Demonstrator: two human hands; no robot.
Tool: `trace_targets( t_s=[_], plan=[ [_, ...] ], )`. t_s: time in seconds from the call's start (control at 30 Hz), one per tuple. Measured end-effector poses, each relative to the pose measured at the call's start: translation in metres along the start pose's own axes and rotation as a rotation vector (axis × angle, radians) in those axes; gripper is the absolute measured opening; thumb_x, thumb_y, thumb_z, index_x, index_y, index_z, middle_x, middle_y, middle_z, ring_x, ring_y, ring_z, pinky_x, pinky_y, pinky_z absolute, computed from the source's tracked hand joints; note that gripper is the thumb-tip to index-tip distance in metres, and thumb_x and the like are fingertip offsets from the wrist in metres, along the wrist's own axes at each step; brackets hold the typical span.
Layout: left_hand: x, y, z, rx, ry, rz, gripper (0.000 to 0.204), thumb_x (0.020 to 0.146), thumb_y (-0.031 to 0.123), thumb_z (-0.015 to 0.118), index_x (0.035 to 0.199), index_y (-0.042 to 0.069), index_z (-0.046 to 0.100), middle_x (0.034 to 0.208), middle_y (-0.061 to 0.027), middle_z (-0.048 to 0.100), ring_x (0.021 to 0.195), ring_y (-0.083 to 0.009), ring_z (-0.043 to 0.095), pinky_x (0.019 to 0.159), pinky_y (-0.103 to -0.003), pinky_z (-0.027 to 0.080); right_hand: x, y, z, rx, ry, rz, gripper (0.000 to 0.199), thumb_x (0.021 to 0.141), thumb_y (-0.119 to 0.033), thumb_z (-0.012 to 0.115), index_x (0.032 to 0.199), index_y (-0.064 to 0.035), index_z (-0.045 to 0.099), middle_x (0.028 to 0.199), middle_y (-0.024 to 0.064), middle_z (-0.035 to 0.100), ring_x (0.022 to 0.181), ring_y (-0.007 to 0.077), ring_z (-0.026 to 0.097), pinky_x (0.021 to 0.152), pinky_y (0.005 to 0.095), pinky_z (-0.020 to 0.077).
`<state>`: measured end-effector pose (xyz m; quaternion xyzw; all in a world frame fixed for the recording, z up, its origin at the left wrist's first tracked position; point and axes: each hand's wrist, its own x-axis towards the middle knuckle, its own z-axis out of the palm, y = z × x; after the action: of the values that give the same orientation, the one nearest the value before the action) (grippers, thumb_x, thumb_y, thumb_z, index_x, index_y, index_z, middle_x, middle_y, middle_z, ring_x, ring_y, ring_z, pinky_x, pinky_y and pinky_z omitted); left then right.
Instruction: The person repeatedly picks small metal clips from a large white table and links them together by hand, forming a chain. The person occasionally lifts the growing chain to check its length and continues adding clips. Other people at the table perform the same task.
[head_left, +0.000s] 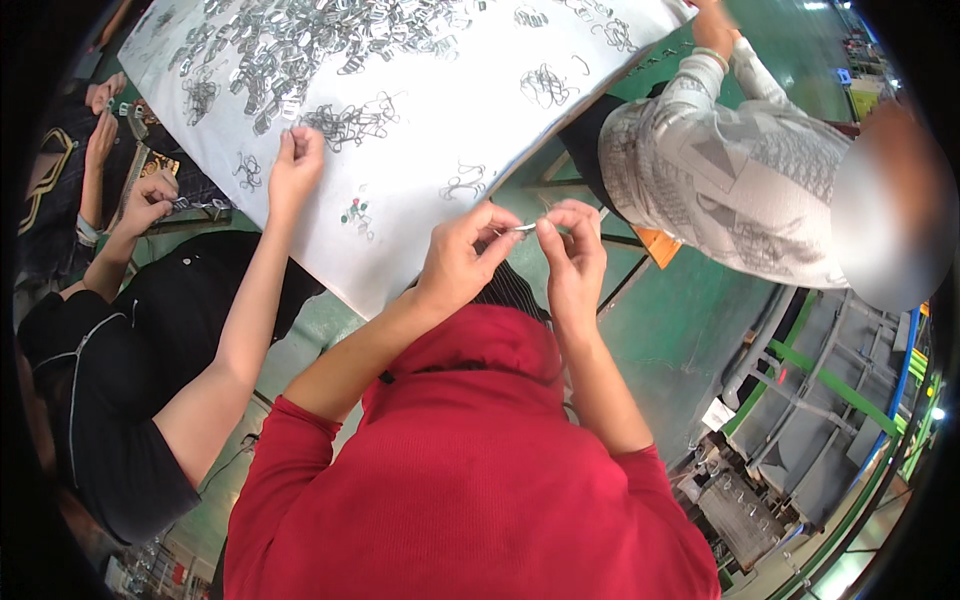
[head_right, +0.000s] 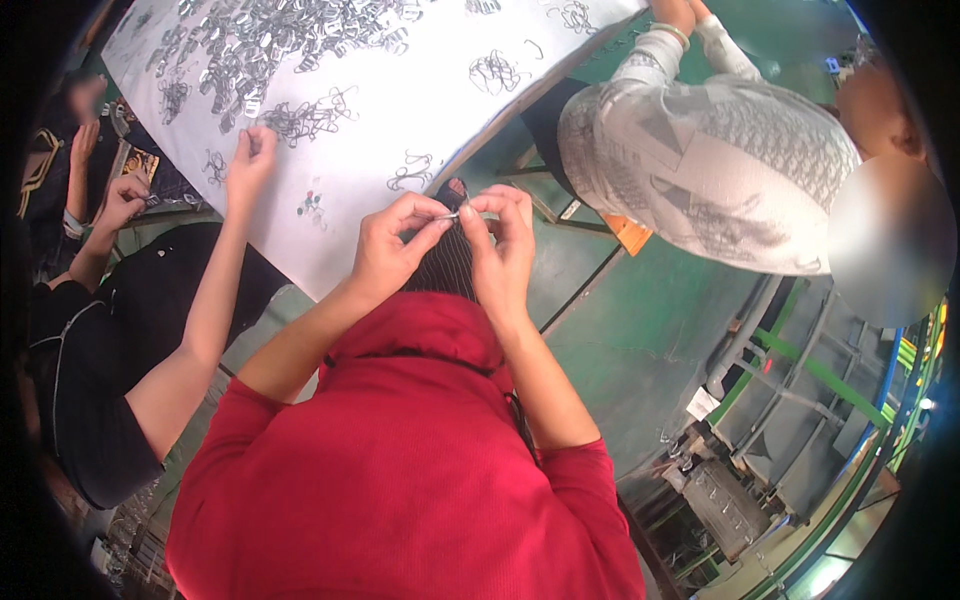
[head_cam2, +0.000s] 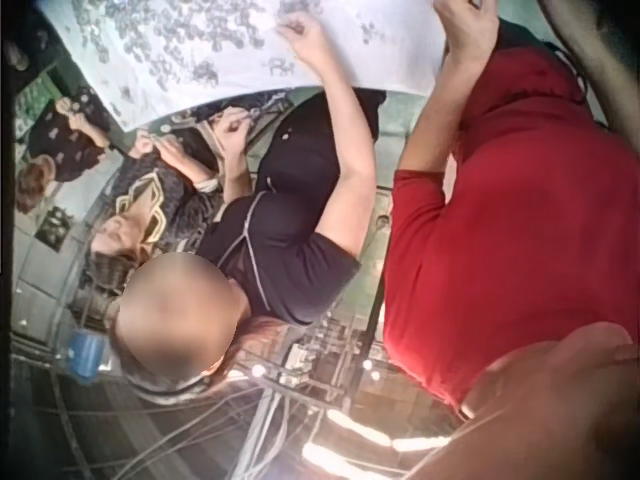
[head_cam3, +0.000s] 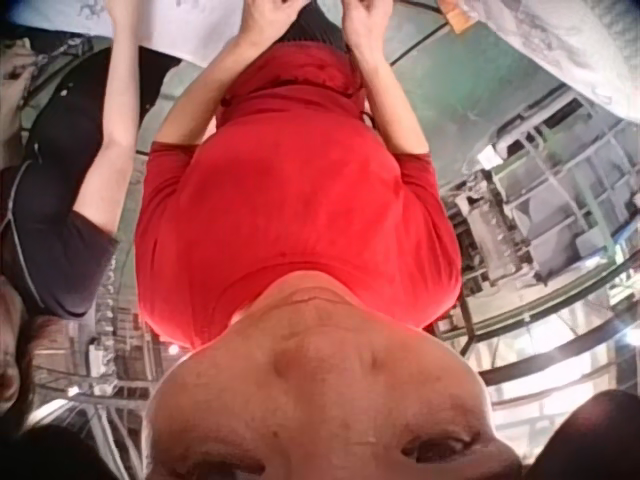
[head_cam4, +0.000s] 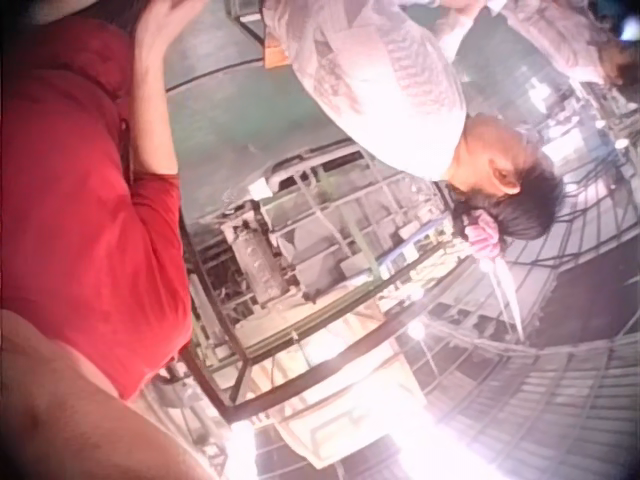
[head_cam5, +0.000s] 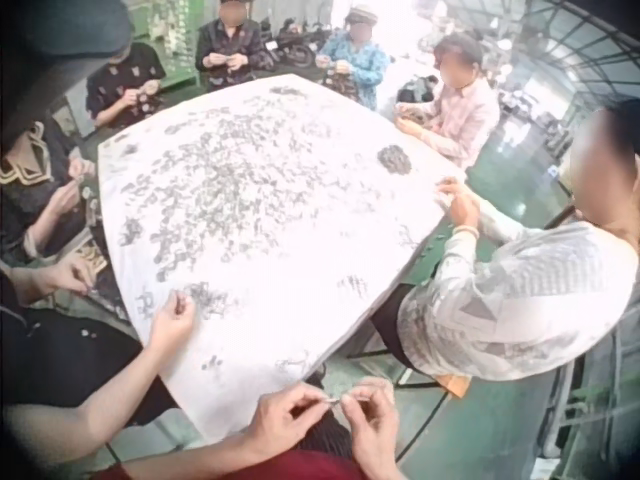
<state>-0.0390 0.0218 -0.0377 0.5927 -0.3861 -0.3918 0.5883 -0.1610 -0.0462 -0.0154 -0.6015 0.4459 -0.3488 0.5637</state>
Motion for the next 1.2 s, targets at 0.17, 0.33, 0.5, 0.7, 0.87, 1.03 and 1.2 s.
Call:
trace_targets(
  t_s=[0.17, 0.33, 0.5, 0.7, 0.87, 1.03, 1.2],
  plan=[
    [0.054, -0.023, -0.016, 0.209, 0.111, 0.118, 0.013, 0.084, 0.013, 0.063, 0.089, 0.001, 0.064, 0.084, -0.0115, 0.064, 0.076, -0.0230, 0.063, 0.068, -0.032, 0.050, 0.003, 0.011, -0.012, 0.024, 0.022, -0.155, 0.006, 0.084, -0.005, 0.061, 0.089, -0.0040, 0.057, 0.103, 0.0071, 0.045, 0.093, 0.0156, 0.046, 0.081, 0.0264, 0.0400],
    [0.168, -0.088, -0.070, 0.818, 0.318, 0.192, 0.022, 0.084, 0.023, 0.062, 0.094, 0.004, 0.065, 0.091, -0.0132, 0.062, 0.088, -0.0308, 0.058, 0.077, -0.040, 0.048, 0.017, 0.005, -0.022, -0.054, 0.002, -0.162, 0.008, 0.084, -0.007, 0.063, 0.088, -0.0044, 0.057, 0.101, 0.0083, 0.047, 0.094, 0.0179, 0.046, 0.084, 0.0293, 0.0382],
    [0.230, -0.099, -0.076, 1.271, 0.280, 0.114, 0.031, 0.083, 0.027, 0.063, 0.101, 0.001, 0.059, 0.099, -0.0155, 0.058, 0.095, -0.0324, 0.058, 0.077, -0.042, 0.050, 0.028, 0.007, -0.028, -0.103, -0.016, -0.141, 0.008, 0.084, -0.009, 0.063, 0.086, -0.0045, 0.058, 0.099, 0.0087, 0.048, 0.093, 0.0184, 0.046, 0.085, 0.0301, 0.0382],
    [0.252, -0.099, -0.077, 1.530, 0.036, 0.000, 0.021, 0.079, 0.007, 0.056, 0.099, 0.000, 0.058, 0.099, -0.0145, 0.058, 0.096, -0.0262, 0.058, 0.066, -0.036, 0.056, 0.033, 0.005, -0.023, -0.147, -0.084, -0.165, 0.007, 0.082, -0.005, 0.063, 0.087, -0.0033, 0.059, 0.096, 0.0084, 0.050, 0.083, 0.0170, 0.049, 0.076, 0.0281, 0.0419],
    [0.252, -0.109, -0.083, 1.632, 0.036, 0.158, 0.021, 0.079, 0.005, 0.056, 0.098, -0.001, 0.059, 0.098, -0.0121, 0.059, 0.093, -0.0246, 0.060, 0.067, -0.033, 0.056, 0.021, 0.005, -0.016, -0.169, -0.118, -0.178, 0.007, 0.082, -0.005, 0.063, 0.087, -0.0034, 0.059, 0.095, 0.0084, 0.050, 0.083, 0.0172, 0.049, 0.076, 0.0280, 0.0419],
    [0.262, -0.103, -0.085, 1.709, -0.229, 0.087, 0.022, 0.079, 0.007, 0.056, 0.099, -0.003, 0.059, 0.109, -0.0163, 0.057, 0.100, -0.0268, 0.057, 0.071, -0.033, 0.055, 0.005, 0.005, -0.013, -0.205, -0.116, -0.228, 0.007, 0.082, -0.005, 0.063, 0.088, -0.0032, 0.059, 0.094, 0.0082, 0.051, 0.082, 0.0173, 0.048, 0.073, 0.0276, 0.0418],
    [0.252, -0.092, -0.085, 1.471, -0.017, -0.008, 0.036, 0.081, 0.022, 0.058, 0.104, -0.006, 0.057, 0.119, -0.0198, 0.052, 0.110, -0.0334, 0.051, 0.081, -0.039, 0.053, -0.006, 0.005, -0.008, -0.181, -0.100, -0.237, 0.008, 0.082, -0.005, 0.063, 0.088, -0.0029, 0.058, 0.094, 0.0089, 0.051, 0.080, 0.0173, 0.049, 0.072, 0.0274, 0.0421]
  ],
)
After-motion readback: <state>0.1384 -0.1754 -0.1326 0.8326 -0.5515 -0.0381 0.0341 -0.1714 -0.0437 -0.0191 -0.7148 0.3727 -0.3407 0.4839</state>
